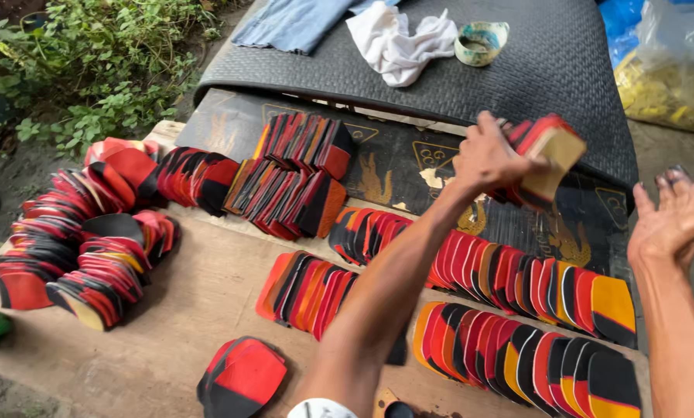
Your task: The person rubs the edges of small, colorful shoe parts with a black abrasive tool. They handle the parts one by one, picking them from a pile, rubbing the edges, and placing them back. The person also stacks and organizes the shoe parts on the wooden table.
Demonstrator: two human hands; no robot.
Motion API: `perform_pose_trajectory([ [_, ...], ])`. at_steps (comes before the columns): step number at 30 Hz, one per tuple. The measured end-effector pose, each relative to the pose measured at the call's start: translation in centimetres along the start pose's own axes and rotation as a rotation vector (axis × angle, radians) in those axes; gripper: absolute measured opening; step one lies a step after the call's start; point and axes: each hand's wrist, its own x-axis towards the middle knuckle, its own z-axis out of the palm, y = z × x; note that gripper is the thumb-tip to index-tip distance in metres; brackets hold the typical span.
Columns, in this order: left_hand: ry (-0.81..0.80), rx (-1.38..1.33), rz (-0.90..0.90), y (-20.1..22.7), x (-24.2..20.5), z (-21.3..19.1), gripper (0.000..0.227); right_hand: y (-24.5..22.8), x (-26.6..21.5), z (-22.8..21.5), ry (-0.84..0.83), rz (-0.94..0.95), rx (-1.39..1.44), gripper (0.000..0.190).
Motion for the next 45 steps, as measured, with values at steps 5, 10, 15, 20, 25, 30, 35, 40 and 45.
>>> perform_pose_trajectory([
  [5, -0.176, -1.221, -0.04, -3.2, -1.3, -5.8, 0.077, -3.4, -4.3, 10.1, 0.152, 0.114, 0.055, 0.08],
  [10, -0.173, -1.648, -0.004, -5.0, -3.8, -7.4, 0.059, -5.3, -10.1, 24.3, 0.291, 0.38, 0.096, 0.086],
  [15, -0.233, -1.608, 0.042, -4.7, -7.2, -9.0, 0.054, -4.5, -11.2, 32.6, 0.199, 0.441, 0.487, 0.083],
  [20, -0.295, -1.377, 0.066, -5.0, -8.1, -12.5, 0.054, -3.8, -11.9, 34.2, 0.089, 0.557, 0.666, 0.092],
  [25, -0.352, -1.211, -0.051, -5.7, -8.4, -15.5, 0.059, -3.7, -12.4, 35.3, -0.037, 0.481, 0.577, 0.092],
  [30, -0.237, -1.309, -0.077, -6.4, -8.8, -17.7, 0.068, -2.6, -12.4, 38.7, 0.032, 0.37, 0.435, 0.088],
  [35, -0.324, -1.397, -0.067, -9.3, -8.1, -22.5, 0.071, -3.7, -14.2, 43.9, 0.174, 0.336, 0.264, 0.081],
  [40, -0.424, -1.552, 0.028, -13.2, -9.3, -25.9, 0.072, -2.4, -15.6, 46.6, -0.048, -0.268, -0.16, 0.058],
  [45, -0.253, -1.509, 0.004, -13.4, -10.9, -28.1, 0.071, -1.3, -17.0, 48.3, -0.077, -0.306, 0.112, 0.063],
])
